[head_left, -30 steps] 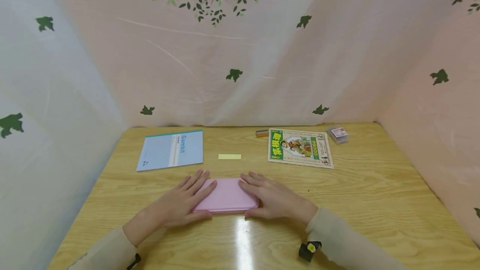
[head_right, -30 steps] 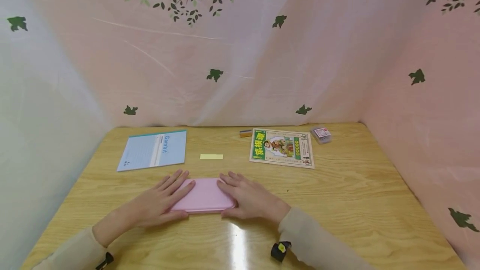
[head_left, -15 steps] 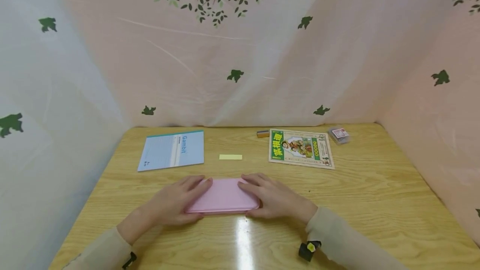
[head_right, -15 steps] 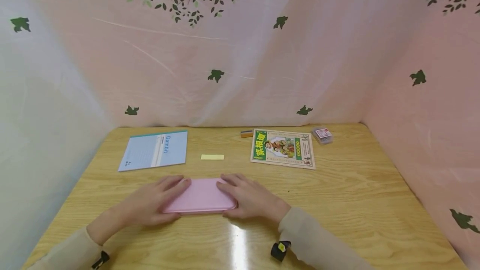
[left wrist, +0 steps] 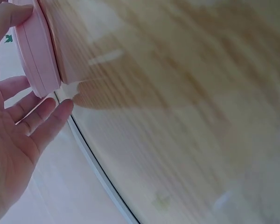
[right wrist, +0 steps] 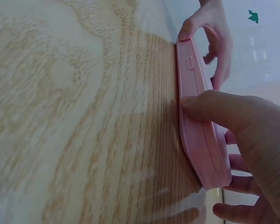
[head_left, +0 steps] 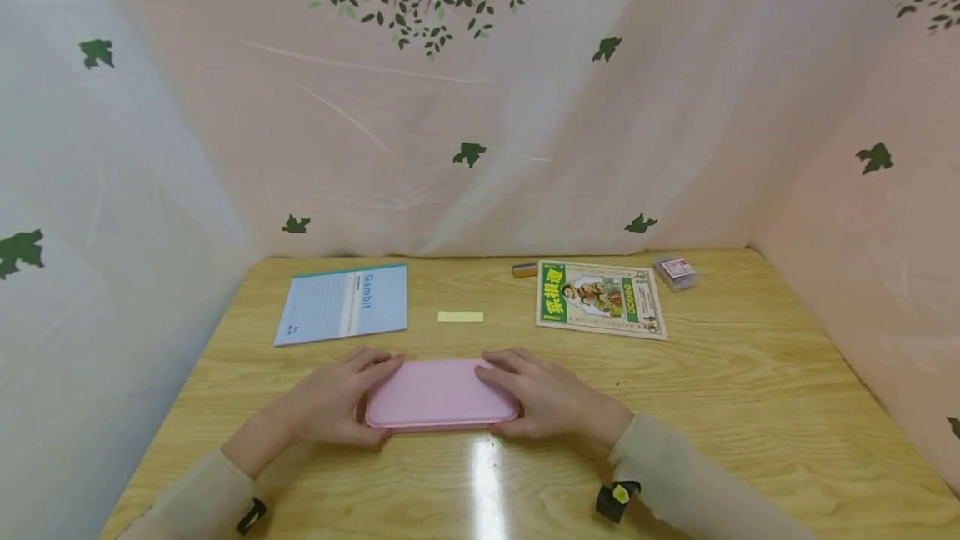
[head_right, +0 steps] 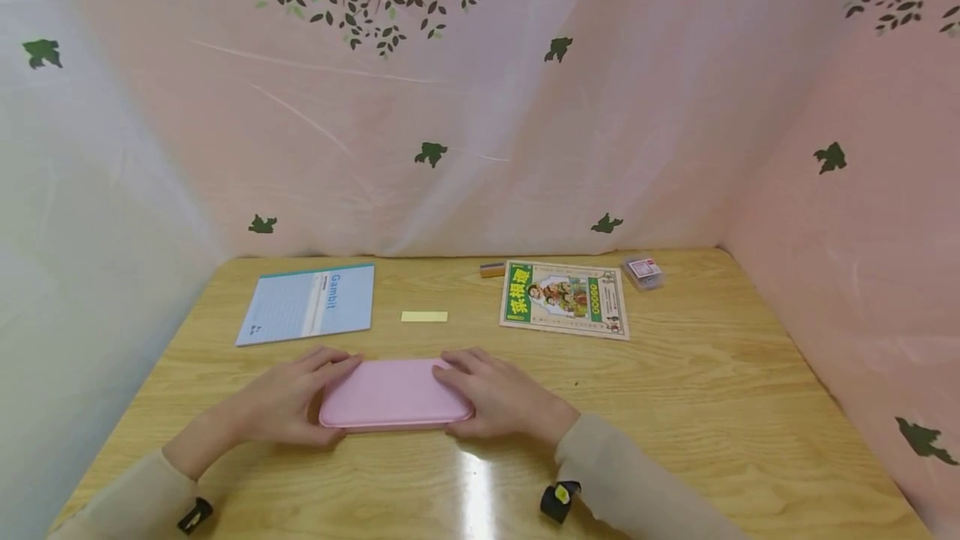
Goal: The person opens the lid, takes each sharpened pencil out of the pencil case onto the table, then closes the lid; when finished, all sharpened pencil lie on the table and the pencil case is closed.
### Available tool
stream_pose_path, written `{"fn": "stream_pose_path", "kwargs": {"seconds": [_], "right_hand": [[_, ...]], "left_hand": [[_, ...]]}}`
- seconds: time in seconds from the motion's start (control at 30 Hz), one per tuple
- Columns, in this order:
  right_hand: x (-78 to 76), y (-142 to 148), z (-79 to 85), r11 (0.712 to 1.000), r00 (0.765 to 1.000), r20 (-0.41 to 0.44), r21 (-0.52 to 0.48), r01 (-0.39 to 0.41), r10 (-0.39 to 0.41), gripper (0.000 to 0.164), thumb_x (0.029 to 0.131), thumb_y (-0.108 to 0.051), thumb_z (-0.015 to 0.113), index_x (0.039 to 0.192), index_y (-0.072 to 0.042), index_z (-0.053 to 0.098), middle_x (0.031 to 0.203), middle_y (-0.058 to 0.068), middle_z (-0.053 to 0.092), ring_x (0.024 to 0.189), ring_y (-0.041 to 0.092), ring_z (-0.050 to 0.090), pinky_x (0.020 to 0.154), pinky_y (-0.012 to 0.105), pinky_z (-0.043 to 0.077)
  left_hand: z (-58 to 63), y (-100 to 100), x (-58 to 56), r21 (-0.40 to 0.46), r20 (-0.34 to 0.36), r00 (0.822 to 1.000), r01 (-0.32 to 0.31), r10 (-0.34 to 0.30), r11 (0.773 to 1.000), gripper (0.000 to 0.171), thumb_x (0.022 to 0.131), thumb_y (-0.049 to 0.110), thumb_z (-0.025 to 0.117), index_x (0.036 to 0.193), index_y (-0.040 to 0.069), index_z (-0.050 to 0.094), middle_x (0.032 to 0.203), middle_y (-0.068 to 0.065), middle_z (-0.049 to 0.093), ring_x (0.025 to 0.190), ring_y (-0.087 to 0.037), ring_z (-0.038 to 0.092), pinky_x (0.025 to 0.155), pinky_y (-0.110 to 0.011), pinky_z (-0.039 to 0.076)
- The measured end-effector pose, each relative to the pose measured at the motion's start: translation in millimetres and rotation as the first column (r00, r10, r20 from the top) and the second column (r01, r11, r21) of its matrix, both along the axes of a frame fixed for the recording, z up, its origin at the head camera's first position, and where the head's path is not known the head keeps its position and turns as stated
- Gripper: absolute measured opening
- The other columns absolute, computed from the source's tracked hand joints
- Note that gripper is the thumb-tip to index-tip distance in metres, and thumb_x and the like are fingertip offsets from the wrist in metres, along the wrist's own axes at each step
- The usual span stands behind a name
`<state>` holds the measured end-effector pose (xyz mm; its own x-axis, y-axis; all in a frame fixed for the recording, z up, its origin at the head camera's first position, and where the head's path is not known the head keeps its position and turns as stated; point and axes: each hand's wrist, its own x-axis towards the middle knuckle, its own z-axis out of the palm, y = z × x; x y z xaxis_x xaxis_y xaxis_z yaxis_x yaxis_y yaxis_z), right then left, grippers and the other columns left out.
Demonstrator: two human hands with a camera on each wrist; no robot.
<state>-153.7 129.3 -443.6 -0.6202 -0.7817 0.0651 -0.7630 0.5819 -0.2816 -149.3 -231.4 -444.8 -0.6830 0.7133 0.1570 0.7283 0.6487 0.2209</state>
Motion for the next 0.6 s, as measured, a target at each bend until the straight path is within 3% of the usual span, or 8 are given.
{"fn": "stream_pose_path", "kwargs": {"seconds": [0.4,0.6], "right_hand": [[0.6,-1.3,1.0,1.0,1.0,0.017,0.01,0.006,-0.006,0.078,0.089,-0.053,0.072,0.153,-0.015,0.048,0.156,0.01,0.041,0.14,0.029,0.043,0.112,0.048,0.041],[-0.9,-2.6,0.8,1.0,1.0,-0.006,0.011,0.014,-0.014,0.078,0.086,-0.054,0.073,0.151,-0.016,0.051,0.155,0.009,0.044,0.138,0.028,0.045,0.111,0.047,0.042]], "left_hand": [[0.2,3.4,0.5,0.05,0.137,0.99,-0.02,0.013,0.999,0.093,0.073,0.046,0.086,0.148,0.004,0.051,0.143,-0.007,0.05,0.128,-0.021,0.051,0.105,-0.045,0.049],[2.3,8.0,1.6,0.025,0.139,0.989,-0.046,0.042,0.999,0.092,0.071,0.044,0.086,0.146,0.005,0.053,0.141,-0.006,0.051,0.127,-0.019,0.051,0.105,-0.044,0.049]]}}
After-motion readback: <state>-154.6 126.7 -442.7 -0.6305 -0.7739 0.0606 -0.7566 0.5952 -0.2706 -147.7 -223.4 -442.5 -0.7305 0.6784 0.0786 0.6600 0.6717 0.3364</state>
